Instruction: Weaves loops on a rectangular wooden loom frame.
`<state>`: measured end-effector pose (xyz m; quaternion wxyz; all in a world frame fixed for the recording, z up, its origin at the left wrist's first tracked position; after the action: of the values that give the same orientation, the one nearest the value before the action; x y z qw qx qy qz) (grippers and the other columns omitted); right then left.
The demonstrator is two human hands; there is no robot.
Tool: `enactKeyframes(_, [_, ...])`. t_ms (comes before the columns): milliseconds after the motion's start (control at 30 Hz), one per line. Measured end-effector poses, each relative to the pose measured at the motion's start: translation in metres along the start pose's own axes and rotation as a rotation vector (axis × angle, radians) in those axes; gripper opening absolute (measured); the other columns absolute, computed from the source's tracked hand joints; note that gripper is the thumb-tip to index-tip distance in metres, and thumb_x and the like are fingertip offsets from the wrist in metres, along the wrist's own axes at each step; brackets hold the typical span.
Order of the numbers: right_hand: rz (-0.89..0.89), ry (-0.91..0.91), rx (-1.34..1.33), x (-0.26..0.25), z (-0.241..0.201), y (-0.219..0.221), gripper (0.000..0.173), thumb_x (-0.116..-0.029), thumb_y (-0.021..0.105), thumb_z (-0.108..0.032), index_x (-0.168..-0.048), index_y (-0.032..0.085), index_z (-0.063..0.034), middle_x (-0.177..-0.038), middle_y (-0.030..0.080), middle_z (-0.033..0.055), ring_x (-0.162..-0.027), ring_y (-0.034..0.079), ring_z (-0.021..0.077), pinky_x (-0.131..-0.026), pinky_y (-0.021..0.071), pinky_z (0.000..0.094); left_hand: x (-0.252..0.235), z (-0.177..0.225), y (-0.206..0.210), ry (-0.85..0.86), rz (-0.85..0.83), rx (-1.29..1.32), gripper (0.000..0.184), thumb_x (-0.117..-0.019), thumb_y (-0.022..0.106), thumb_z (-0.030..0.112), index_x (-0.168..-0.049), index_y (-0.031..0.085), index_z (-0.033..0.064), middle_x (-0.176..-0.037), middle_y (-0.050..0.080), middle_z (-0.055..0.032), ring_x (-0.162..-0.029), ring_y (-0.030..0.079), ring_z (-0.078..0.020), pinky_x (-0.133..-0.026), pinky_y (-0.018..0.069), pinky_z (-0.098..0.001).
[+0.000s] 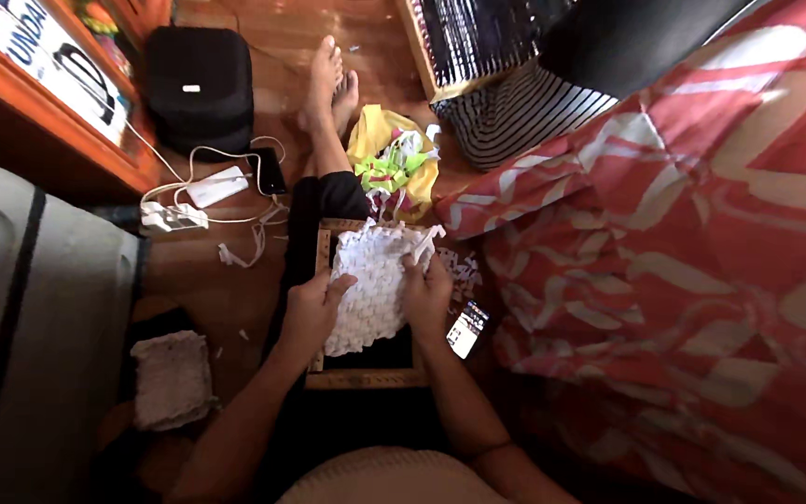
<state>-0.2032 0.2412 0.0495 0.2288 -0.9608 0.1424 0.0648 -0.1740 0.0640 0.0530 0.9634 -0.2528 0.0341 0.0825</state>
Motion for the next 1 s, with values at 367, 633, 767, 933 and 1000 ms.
enactKeyframes(367, [-0.235,0.091,-0.23,0.011,-0.006,0.008,0.029,-0.1083,0.045,-0.018,-0.127,0.057,-0.0002,-0.092,0.067,0.0038,-0.078,0.066,0.0054,-0.073,0.0583,0.0281,0.001,-0.003,0.005,-0.263,-0.021,0.212,0.034,-0.1108,0.042,0.022,-0.136,0.052,0.0027,-0.095,0.066,-0.0162,-0.082,0.067,-0.0201,-0.075,0.0558,-0.0414])
enactKeyframes(633, [-0.066,-0.035,0.139,0.011,0.0,0.012,0.028,-0.1068,0.053,-0.019,-0.119,0.061,0.0043,-0.083,0.068,0.0153,-0.069,0.068,0.0231,-0.067,0.0575,0.0432,0.012,-0.01,0.004,-0.087,0.065,-0.012,0.028,-0.1064,0.053,0.017,-0.119,0.063,-0.0057,-0.082,0.067,-0.0189,-0.071,0.067,-0.0267,-0.068,0.0548,-0.0449])
enactKeyframes(767, [-0.222,0.048,-0.007,0.01,0.003,0.014,0.026,-0.1073,0.051,-0.018,-0.115,0.061,0.0046,-0.081,0.066,0.0095,-0.068,0.063,0.0124,-0.066,0.0561,0.0341,0.012,-0.018,0.0,-0.174,0.039,0.084,0.028,-0.1088,0.047,0.018,-0.118,0.061,-0.0043,-0.086,0.066,-0.015,-0.075,0.066,-0.0187,-0.072,0.0548,-0.0387])
enactKeyframes(933, [-0.483,0.021,-0.369,0.0,0.008,0.007,0.023,-0.1013,0.057,-0.02,-0.11,0.067,-0.002,-0.096,0.069,-0.0025,-0.085,0.065,-0.0002,-0.08,0.0571,0.024,0.0,-0.024,-0.009,-0.271,-0.066,0.362,0.029,-0.109,0.048,0.023,-0.121,0.062,0.0009,-0.097,0.066,-0.0082,-0.085,0.065,-0.0097,-0.081,0.0557,-0.0331])
enactKeyframes(1000, [-0.532,-0.069,-0.471,-0.004,0.012,0.007,0.035,-0.0961,0.065,-0.04,-0.11,0.071,-0.0083,-0.11,0.067,-0.0052,-0.1,0.063,-0.0001,-0.089,0.0556,0.025,-0.001,-0.021,-0.009,-0.225,-0.048,0.426,0.03,-0.1085,0.048,0.025,-0.123,0.061,0.0026,-0.099,0.066,-0.005,-0.087,0.065,-0.0055,-0.082,0.0562,-0.0293])
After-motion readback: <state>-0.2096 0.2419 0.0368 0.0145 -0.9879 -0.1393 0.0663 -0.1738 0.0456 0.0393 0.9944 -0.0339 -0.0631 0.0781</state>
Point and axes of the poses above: each hand's wrist, its own x-axis away from the middle knuckle, its own y-axis out of the palm, z = x × y, the point moved 3 cm from there along -x, towards the middle knuckle
